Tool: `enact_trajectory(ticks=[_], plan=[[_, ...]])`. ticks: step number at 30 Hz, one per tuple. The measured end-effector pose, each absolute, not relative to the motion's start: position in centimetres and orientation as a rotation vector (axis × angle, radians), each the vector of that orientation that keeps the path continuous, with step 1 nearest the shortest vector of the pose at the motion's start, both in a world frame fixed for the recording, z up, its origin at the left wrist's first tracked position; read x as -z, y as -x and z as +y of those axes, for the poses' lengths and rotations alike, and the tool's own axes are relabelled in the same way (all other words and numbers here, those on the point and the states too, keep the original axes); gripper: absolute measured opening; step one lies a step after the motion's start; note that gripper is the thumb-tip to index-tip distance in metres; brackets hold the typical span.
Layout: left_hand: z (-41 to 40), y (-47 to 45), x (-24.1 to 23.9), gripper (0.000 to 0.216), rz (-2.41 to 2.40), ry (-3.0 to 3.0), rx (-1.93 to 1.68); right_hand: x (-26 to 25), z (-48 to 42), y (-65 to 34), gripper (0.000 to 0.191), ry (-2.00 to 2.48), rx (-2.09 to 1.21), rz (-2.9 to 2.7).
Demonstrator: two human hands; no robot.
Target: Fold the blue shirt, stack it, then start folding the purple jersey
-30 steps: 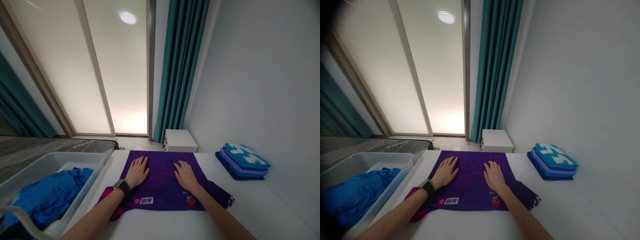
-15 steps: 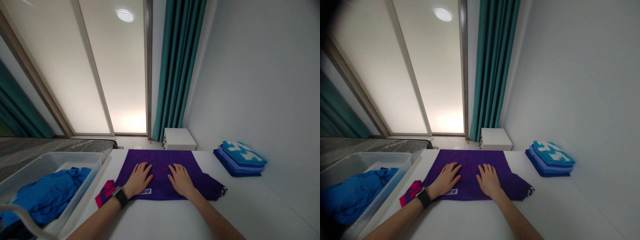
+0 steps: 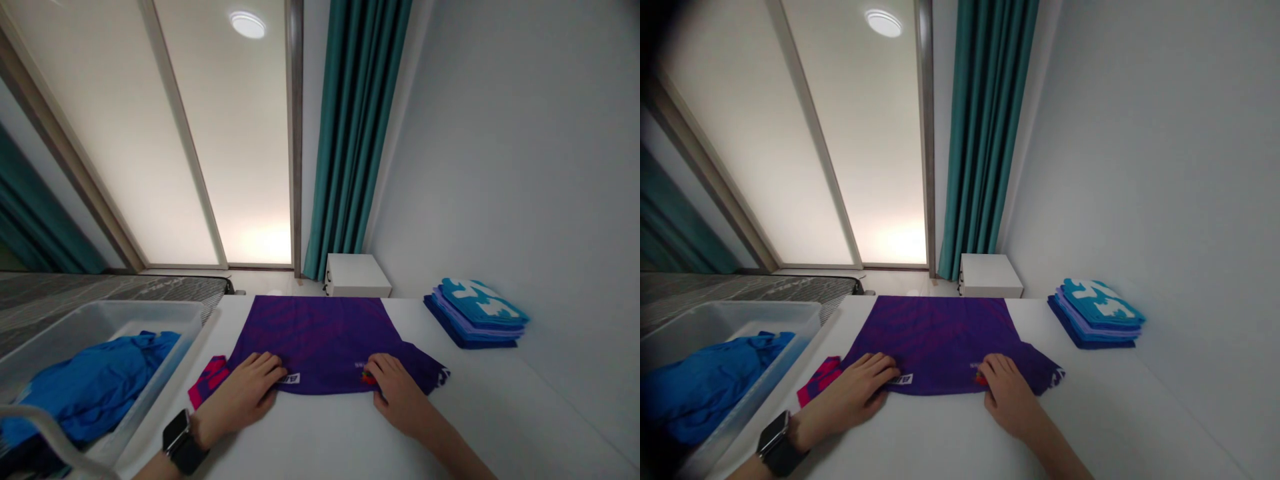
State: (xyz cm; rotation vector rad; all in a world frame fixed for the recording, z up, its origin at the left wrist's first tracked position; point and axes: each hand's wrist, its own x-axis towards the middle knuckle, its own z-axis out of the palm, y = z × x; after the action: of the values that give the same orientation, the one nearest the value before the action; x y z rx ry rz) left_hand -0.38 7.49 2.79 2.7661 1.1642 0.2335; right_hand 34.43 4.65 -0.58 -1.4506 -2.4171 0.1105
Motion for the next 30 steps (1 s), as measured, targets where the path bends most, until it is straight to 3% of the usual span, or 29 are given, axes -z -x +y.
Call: enact_trajectory(ticks=[3, 11, 17, 22, 27, 30], plan=[[8.3, 1.4, -2.9, 0.02, 1.256, -2.671, -0.234, 0.8, 5.5, -35.9, 0.03, 1.503, -0.085, -2.402], [14.6, 1.1, -4.7, 0.022, 1.414, -2.451, -0.158, -2.6, 12.9, -35.5, 0.025, 1.675, -0.464, -2.329], [17.2, 0.4, -5.8, 0.017, 1.505, -2.63, 0.021, -2.7, 16.5, -34.8, 0.02, 1.715, -0.418, -2.429], [13.7, -1.9, -5.4, 0.017, 1.443, -2.885, -0.217, -3.1, 13.9, -32.7, 0.027, 1.573, 0.053, -2.491], [9.6, -3.7, -4.3, 0.009, 1.112, -2.944, -0.118, -2.9, 10.9, -30.9, 0.05, 1.345, 0.034, -2.657], [9.3, -4.3, -3.4, 0.019, 1.14, -3.001, -0.14, -2.2, 10.9, -30.9, 0.054, 1.395, 0.025, -2.631]])
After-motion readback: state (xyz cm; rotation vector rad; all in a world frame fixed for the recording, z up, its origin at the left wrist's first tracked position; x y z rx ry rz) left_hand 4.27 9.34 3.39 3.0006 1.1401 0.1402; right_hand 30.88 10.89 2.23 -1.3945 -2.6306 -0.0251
